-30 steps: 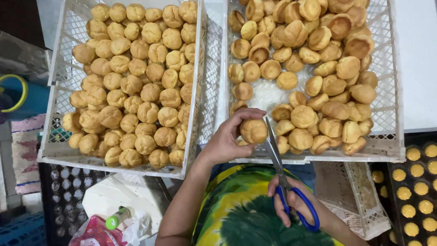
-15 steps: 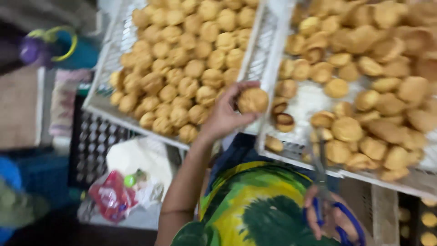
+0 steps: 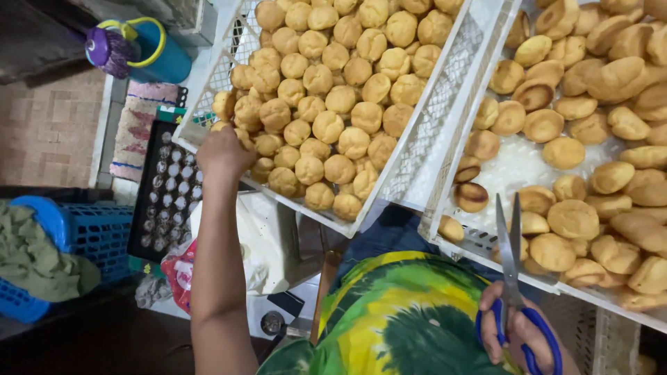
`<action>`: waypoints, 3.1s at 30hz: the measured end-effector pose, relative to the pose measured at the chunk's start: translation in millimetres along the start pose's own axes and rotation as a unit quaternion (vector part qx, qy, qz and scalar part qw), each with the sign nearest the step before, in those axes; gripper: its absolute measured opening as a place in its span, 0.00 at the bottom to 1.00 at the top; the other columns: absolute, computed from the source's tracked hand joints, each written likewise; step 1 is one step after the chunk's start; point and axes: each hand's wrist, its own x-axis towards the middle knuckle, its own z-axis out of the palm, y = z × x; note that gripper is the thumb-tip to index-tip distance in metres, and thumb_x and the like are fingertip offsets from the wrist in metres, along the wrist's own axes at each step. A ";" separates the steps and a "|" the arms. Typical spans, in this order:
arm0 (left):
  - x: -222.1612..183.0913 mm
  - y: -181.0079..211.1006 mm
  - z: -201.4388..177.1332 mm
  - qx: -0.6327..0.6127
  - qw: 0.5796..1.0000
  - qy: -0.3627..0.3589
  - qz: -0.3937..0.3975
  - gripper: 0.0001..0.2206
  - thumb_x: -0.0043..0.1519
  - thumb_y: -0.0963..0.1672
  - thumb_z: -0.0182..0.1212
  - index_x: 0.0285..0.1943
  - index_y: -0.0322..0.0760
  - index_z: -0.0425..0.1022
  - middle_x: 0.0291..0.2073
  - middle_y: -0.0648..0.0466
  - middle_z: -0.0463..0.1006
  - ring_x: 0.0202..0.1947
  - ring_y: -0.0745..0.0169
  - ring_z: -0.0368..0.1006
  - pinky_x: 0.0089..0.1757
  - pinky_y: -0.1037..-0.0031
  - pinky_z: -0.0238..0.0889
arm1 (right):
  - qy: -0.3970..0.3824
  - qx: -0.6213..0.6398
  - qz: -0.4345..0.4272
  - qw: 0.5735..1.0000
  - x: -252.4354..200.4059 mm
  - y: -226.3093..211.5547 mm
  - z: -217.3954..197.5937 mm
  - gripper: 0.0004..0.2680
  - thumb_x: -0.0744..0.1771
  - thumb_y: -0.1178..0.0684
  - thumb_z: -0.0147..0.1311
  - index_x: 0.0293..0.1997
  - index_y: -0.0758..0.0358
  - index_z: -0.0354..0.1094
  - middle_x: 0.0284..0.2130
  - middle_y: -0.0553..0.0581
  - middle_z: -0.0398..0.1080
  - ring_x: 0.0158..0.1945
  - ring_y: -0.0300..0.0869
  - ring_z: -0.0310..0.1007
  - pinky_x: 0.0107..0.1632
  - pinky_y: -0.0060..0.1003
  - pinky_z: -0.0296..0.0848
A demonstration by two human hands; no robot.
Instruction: Cutting a slit in pastries using scissors to prepare them for filling.
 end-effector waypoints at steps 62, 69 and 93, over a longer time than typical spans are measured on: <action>-251.0 311.5 68.3 -0.761 0.341 -0.503 0.228 0.25 0.56 0.34 0.68 0.64 0.35 0.70 0.43 0.50 0.79 0.39 0.63 0.78 0.41 0.70 0.80 | 0.141 -0.071 -0.046 0.986 -11.7 21.6 -15.2 0.24 0.67 0.32 0.54 0.52 0.68 0.62 0.20 0.60 0.68 0.20 0.40 0.68 0.26 0.32 0.67; -233.3 312.6 74.2 -0.728 0.429 -0.421 0.329 0.26 0.55 0.37 0.71 0.63 0.38 0.71 0.37 0.58 0.74 0.36 0.74 0.70 0.40 0.81 0.71 | 0.139 -0.007 -0.054 0.989 -17.3 30.2 -13.9 0.16 0.70 0.42 0.53 0.49 0.68 0.59 0.24 0.60 0.68 0.10 0.39 0.62 0.15 0.31 0.61; -181.0 270.7 8.2 -0.295 0.592 -0.199 0.723 0.40 0.51 0.45 0.69 0.75 0.51 0.54 0.67 0.46 0.72 0.65 0.49 0.72 0.57 0.68 0.63 | 0.028 -0.050 0.009 0.998 -21.7 11.7 -25.4 0.25 0.69 0.29 0.48 0.43 0.70 0.63 0.05 0.57 0.65 0.06 0.36 0.51 0.10 0.27 0.47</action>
